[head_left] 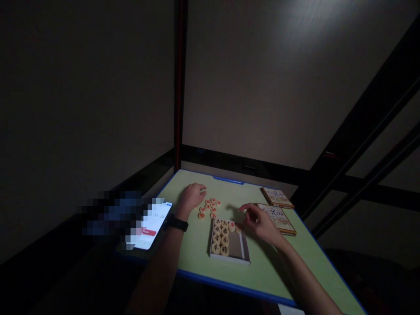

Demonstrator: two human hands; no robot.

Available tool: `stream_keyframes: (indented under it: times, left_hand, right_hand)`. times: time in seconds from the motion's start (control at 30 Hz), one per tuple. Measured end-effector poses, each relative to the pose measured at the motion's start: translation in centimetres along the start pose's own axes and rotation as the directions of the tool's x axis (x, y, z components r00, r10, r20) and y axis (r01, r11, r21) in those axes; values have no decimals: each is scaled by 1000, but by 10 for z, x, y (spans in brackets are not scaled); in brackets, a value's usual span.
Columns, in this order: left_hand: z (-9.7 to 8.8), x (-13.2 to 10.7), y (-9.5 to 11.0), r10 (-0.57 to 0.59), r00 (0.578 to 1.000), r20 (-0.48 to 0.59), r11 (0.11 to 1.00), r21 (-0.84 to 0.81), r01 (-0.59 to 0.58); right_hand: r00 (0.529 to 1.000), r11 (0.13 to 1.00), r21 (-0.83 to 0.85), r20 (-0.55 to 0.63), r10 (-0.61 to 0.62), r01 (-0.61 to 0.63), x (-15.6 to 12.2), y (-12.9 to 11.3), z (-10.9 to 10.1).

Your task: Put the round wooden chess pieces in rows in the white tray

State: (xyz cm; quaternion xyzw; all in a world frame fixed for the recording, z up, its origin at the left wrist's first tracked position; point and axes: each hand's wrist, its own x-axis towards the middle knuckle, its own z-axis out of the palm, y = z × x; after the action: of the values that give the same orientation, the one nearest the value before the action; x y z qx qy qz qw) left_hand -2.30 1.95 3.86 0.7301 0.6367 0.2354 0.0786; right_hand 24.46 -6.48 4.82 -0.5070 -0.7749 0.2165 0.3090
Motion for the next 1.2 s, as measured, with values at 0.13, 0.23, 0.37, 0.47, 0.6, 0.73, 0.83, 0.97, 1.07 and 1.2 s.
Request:
stream_keyframes:
  times: [0.13,0.23,0.37,0.47,0.6,0.73,0.83,0.97,1.07,1.2]
  left_hand:
    - [10,-5,3,17,993,114,996,84,-27]
    - [13,-7,4,32,991,130,993,113,-46]
    - [15,-6,5,88,984,153,992,80,-101]
    - [17,-4,6,127,978,165,991,23,-133]
    - [17,-4,8,154,977,145,988,-6,-155]
    - [15,-6,6,151,979,134,988,12,-153]
    - [16,-7,4,160,974,161,986,28,-166]
    - [21,-7,6,270,958,101,963,-2,-271]
    - [27,-6,10,368,925,98,930,-19,-368]
    - [28,-8,16,369,909,192,925,21,-379]
  right_hand:
    - [975,994,101,-213,57,-36,3,14,5]
    - [952,994,95,-295,85,-60,3,17,4]
    - [947,997,49,-311,78,-66,1,15,4]
    - [950,998,23,-307,55,-51,0,14,6]
    - [950,999,17,-307,51,-48,0,14,7]
    - [954,998,-32,-297,44,-56,-1,13,7]
    - [958,994,-92,-284,27,-55,-1,12,9]
    - [963,988,-151,-269,-8,-34,-1,11,11]
    - [963,986,-164,-271,-18,-28,0,9,12]
    - [966,983,-184,-258,-32,-17,-1,5,14]
